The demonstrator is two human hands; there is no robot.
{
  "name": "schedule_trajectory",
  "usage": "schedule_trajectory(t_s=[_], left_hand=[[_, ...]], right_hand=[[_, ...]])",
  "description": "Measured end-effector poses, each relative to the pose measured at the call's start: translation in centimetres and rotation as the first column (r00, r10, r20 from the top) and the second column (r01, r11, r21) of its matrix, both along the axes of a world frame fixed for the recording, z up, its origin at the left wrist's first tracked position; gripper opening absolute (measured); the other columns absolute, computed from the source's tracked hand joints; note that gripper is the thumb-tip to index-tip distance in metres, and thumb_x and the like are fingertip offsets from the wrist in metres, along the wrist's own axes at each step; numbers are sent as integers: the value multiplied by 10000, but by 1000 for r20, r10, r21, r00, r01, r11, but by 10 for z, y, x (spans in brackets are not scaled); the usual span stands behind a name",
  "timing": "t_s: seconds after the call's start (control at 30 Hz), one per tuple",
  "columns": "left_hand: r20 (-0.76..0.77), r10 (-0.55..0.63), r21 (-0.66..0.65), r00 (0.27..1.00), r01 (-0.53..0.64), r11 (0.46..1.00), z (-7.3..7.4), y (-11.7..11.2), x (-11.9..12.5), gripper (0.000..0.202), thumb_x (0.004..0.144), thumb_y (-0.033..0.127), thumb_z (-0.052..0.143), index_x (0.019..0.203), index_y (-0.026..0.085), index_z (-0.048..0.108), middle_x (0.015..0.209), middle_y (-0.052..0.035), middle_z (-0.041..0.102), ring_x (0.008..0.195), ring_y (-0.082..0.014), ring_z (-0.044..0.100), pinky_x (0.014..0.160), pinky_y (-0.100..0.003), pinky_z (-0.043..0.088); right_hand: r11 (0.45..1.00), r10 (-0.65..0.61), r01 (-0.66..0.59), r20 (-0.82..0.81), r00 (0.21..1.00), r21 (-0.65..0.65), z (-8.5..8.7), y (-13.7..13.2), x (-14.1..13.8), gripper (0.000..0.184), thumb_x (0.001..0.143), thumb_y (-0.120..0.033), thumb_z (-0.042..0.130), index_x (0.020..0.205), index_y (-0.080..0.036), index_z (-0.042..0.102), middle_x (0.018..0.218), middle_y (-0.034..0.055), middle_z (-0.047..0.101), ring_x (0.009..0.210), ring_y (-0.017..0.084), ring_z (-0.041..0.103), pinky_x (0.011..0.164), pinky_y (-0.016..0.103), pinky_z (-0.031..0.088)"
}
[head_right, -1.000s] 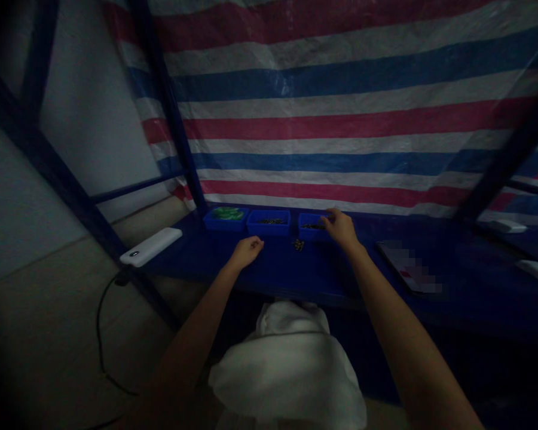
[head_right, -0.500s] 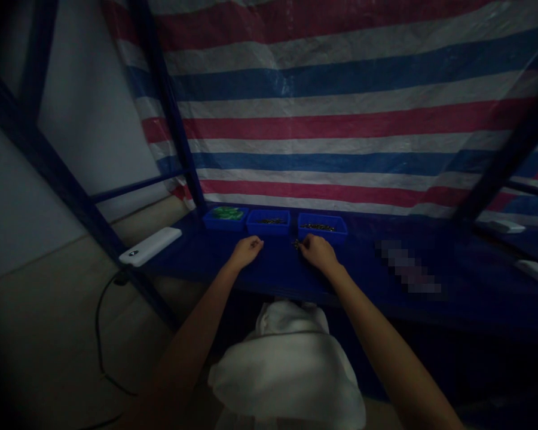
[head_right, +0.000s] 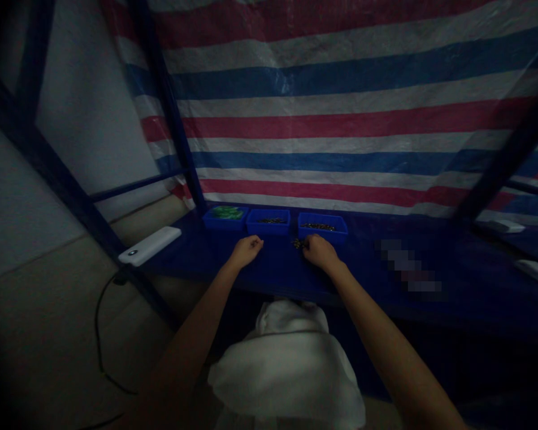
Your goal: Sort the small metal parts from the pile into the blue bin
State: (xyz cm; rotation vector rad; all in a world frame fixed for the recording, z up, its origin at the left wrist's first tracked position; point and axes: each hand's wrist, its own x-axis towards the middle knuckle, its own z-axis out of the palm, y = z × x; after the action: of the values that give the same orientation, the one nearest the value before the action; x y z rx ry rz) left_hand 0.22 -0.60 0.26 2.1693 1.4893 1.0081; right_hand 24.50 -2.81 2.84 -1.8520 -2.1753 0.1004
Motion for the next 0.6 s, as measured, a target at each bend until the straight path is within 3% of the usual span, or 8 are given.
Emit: schedule_trajectory(t_s=[0.27, 0.4, 0.5, 0.6], left_hand=[[8, 8, 4, 1000, -8, 1000, -2, 1, 0, 241, 808, 323, 456, 701, 153, 590, 646, -10, 607, 585, -96, 511, 562, -204, 338], [12, -5, 10, 1000, 5, 1000, -4, 3, -1, 246, 812, 326, 451, 707, 153, 591, 648, -8, 607, 582, -92, 506, 567, -201, 343], [16, -11, 7, 1000, 11, 1000, -4, 3, -1, 251, 814, 328, 451, 705, 151, 592, 649, -7, 609, 578, -88, 503, 571, -199, 346], [16, -13, 4, 1000, 13, 1000, -3, 3, -2, 255, 813, 332, 453, 698, 150, 590, 642, -6, 606, 573, -87, 502, 570, -200, 344]], right_hand=[[990, 92, -86, -55, 994, 115, -12, 3, 4, 150, 792, -235, 524, 877, -173, 632, 941, 94, 640, 863, 187, 596, 773, 281, 427], [942, 209, -139, -209, 955, 307, -4, 1, 13, 171, 822, -271, 494, 901, -175, 612, 898, 82, 655, 829, 188, 607, 770, 310, 453], [854, 266, -48, -356, 896, 517, 14, 1, 20, 188, 817, -312, 508, 921, -187, 602, 914, 77, 661, 854, 195, 612, 795, 341, 462], [792, 309, 111, -551, 775, 601, 29, 5, 23, 203, 780, -352, 558, 894, -190, 601, 911, 69, 669, 866, 191, 623, 819, 358, 466]])
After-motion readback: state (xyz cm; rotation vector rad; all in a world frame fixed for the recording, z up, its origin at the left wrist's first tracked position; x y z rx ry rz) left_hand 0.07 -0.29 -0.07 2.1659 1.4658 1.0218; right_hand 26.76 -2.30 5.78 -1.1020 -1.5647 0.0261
